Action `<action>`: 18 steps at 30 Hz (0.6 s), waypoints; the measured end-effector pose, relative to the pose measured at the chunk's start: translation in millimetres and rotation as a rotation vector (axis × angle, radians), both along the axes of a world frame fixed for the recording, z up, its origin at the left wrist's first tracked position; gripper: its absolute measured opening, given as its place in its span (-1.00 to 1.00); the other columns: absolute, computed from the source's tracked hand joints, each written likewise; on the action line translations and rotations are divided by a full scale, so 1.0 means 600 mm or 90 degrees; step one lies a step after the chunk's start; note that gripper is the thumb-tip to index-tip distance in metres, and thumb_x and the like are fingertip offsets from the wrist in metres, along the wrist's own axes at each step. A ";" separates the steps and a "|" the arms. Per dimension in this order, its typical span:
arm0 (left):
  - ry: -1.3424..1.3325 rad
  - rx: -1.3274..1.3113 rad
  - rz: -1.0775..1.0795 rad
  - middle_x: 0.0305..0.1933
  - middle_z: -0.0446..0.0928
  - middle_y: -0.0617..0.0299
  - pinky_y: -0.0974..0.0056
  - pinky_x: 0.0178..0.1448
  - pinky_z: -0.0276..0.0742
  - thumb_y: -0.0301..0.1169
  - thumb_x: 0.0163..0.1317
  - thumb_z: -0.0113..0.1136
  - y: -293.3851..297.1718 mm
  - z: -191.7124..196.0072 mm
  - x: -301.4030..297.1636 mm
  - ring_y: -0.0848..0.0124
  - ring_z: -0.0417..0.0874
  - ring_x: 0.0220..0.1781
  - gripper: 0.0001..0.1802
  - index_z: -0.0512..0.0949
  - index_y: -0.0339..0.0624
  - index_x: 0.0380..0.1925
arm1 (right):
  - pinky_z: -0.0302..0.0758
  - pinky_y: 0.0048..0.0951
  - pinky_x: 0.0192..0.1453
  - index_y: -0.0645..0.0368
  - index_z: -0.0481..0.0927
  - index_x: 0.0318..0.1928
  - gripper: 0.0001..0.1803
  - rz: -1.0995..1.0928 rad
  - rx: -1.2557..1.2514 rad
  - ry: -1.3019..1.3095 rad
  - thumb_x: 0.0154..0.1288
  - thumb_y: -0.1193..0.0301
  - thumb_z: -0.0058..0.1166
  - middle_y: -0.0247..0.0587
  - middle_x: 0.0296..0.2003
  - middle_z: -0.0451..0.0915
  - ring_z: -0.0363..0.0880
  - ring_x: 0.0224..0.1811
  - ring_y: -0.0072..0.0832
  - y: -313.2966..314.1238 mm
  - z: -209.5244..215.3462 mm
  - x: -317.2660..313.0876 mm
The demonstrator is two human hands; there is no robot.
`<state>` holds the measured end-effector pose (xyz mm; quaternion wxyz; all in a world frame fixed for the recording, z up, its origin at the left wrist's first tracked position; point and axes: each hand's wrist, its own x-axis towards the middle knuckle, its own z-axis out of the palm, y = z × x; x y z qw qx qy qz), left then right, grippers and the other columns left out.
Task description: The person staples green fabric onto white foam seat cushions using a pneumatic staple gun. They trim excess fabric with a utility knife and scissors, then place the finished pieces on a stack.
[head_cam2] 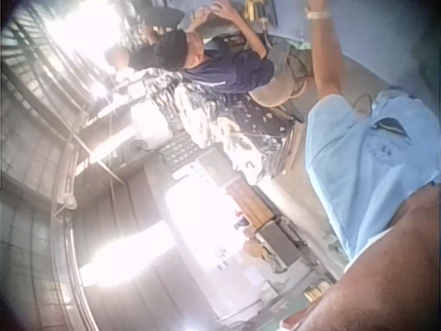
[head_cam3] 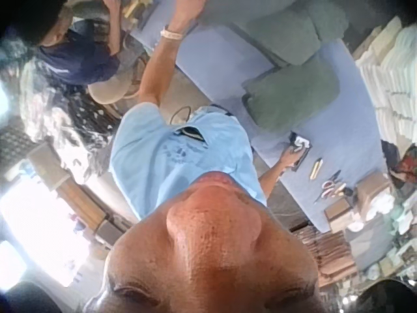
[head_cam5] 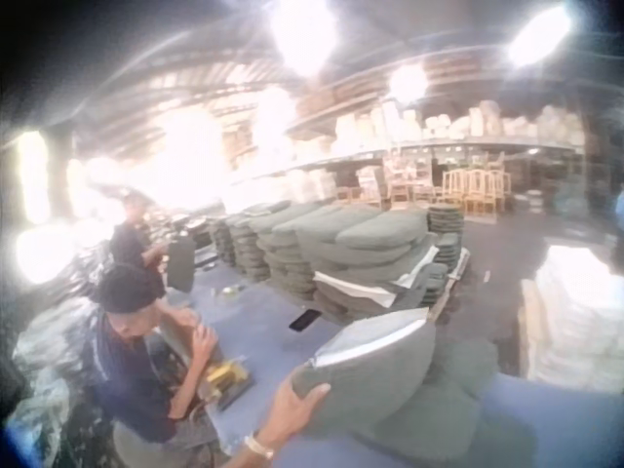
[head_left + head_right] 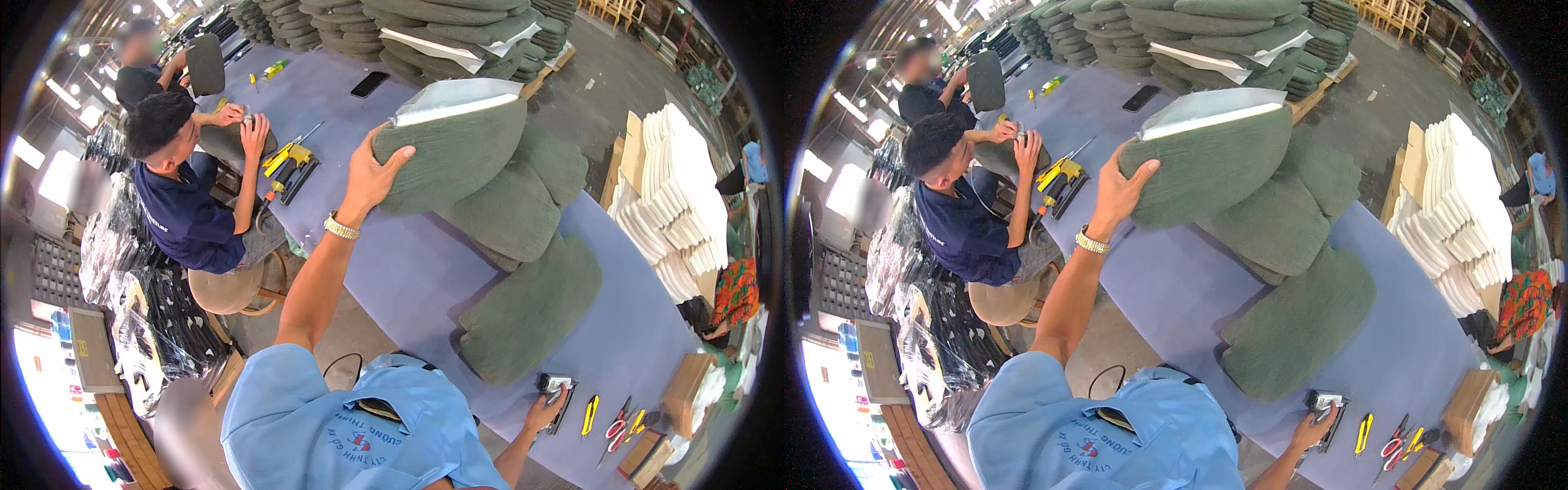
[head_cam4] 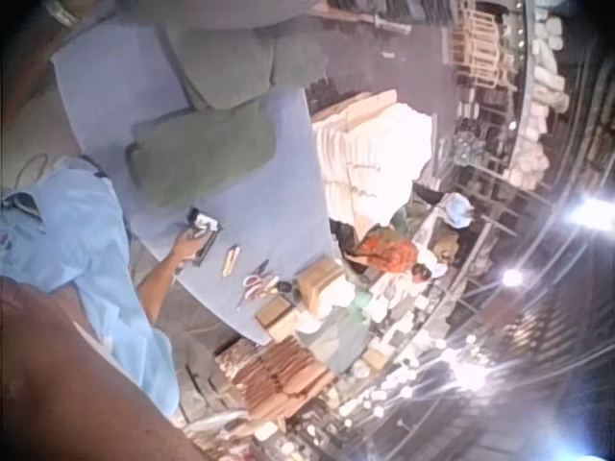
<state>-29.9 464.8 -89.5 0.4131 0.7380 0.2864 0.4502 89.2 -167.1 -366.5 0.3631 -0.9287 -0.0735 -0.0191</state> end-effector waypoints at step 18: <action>0.166 0.252 -0.168 0.27 0.66 0.17 0.16 0.30 0.63 -0.21 -0.09 0.71 -0.101 -0.029 -0.020 0.17 0.73 0.20 -0.13 0.58 -0.13 0.29 | 0.10 -0.08 0.66 0.22 0.37 0.43 -0.19 -0.014 0.009 0.022 0.06 0.65 0.10 0.02 0.40 0.41 0.28 0.53 -0.01 0.004 0.011 0.001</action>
